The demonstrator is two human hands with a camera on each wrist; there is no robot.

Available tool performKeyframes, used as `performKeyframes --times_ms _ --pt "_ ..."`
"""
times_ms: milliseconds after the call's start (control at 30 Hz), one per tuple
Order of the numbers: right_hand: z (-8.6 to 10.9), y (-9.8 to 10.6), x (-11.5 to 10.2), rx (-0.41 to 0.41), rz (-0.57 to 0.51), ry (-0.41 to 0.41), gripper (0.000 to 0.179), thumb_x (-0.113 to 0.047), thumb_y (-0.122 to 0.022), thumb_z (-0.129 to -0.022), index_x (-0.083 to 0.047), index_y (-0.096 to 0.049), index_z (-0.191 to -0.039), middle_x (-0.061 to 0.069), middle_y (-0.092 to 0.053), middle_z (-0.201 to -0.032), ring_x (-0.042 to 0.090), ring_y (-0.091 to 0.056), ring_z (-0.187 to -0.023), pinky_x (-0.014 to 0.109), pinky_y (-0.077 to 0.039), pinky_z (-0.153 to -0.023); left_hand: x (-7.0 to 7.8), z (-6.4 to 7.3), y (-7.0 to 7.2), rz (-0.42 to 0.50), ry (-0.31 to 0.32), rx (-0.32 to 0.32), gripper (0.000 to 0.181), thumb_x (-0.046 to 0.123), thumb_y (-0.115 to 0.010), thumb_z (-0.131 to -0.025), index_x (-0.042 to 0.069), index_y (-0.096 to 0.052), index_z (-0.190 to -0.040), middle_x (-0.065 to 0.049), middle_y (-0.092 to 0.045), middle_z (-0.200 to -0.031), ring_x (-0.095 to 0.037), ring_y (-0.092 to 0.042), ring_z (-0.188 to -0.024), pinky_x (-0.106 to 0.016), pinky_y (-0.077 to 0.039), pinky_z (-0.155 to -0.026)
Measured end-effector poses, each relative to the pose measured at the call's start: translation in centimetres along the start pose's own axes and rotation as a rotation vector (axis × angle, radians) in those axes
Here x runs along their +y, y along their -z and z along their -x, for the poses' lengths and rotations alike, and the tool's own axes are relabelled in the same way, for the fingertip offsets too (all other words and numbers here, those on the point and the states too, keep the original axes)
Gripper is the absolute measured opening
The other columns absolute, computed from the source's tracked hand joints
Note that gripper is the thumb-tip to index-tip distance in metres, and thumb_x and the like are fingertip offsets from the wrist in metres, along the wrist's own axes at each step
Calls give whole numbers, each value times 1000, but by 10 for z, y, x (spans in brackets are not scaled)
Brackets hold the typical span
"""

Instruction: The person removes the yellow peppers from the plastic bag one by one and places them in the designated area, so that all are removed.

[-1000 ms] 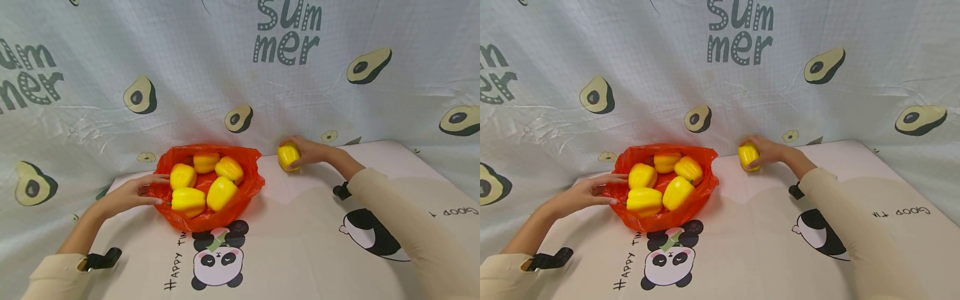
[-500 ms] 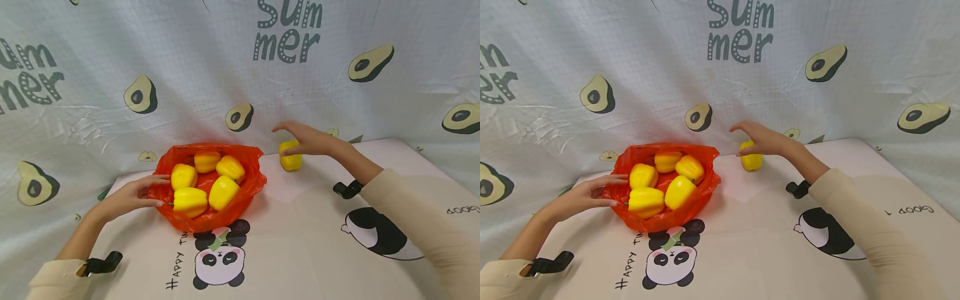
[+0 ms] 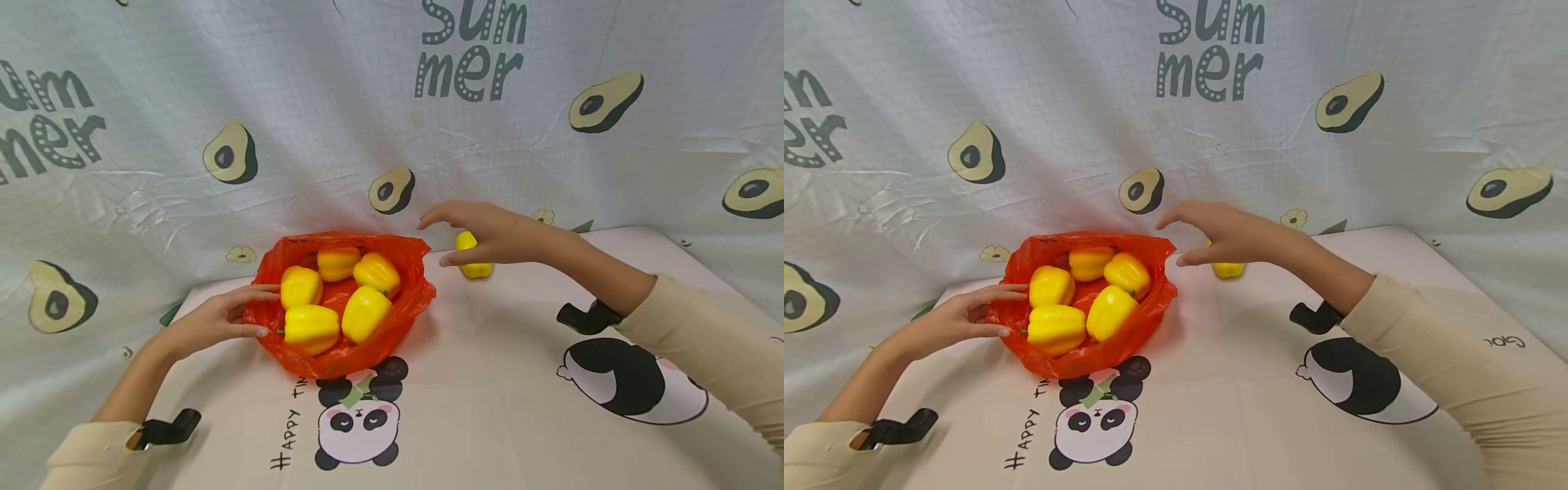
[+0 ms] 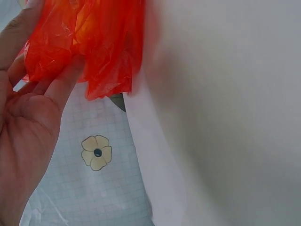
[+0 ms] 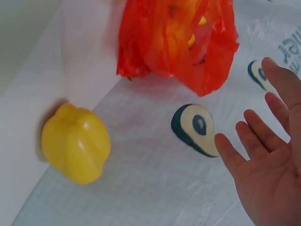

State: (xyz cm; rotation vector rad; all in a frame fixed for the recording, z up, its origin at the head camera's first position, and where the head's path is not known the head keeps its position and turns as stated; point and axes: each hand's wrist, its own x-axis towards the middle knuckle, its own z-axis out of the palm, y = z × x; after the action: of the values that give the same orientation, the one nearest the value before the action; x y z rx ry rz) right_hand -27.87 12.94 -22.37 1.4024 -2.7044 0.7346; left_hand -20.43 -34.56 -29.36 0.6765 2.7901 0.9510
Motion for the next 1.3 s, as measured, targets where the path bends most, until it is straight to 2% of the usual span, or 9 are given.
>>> performKeyframes --times_ms 233,500,667,767,1067,1300 --pt "-5 0 -19 -47 11 64 56 -25 -78 -91 -18 -55 -142 -1 -56 -145 22 -52 -133 44 -49 -105 3 0 1 8 -10 -1 53 22 -79 -89 11 -62 -138 -14 -50 -151 -41 -39 -142 -6 -35 -97" --pt "-23 -3 -38 -129 60 135 52 -26 -76 -93 -18 -57 -141 -5 -59 -142 19 -53 -132 38 -46 -108 0 0 0 2 12 1 55 26 -80 -88 10 -63 -138 -14 -49 -153 -40 -37 -142 -4 -34 -98" --pt "-41 -6 -49 -197 120 218 50 -27 -76 -93 -20 -58 -140 -8 -60 -139 14 -54 -129 34 -45 -109 3 2 2 -5 21 3 53 25 -79 -89 11 -63 -137 -14 -48 -153 -41 -36 -143 -5 -33 -97" --pt "-53 -8 -58 -249 138 235 49 -27 -75 -94 -21 -58 -139 -8 -60 -138 13 -55 -125 31 -45 -107 4 4 3 -11 23 6 51 24 -79 -90 12 -64 -137 -15 -48 -153 -42 -37 -142 -7 -35 -97" --pt "-91 -17 -76 -350 121 289 47 -25 -73 -95 -16 -59 -139 -4 -60 -138 12 -54 -125 25 -45 -105 7 7 4 -21 25 -3 47 22 -78 -90 11 -67 -134 -18 -44 -155 -46 -34 -143 -9 -38 -95" --pt "-119 -27 -76 -469 123 348 44 -24 -73 -95 -14 -62 -137 -3 -59 -140 12 -51 -130 26 -47 -105 7 4 4 -28 17 1 46 23 -78 -90 13 -68 -133 -15 -46 -154 -43 -36 -143 -10 -36 -98"
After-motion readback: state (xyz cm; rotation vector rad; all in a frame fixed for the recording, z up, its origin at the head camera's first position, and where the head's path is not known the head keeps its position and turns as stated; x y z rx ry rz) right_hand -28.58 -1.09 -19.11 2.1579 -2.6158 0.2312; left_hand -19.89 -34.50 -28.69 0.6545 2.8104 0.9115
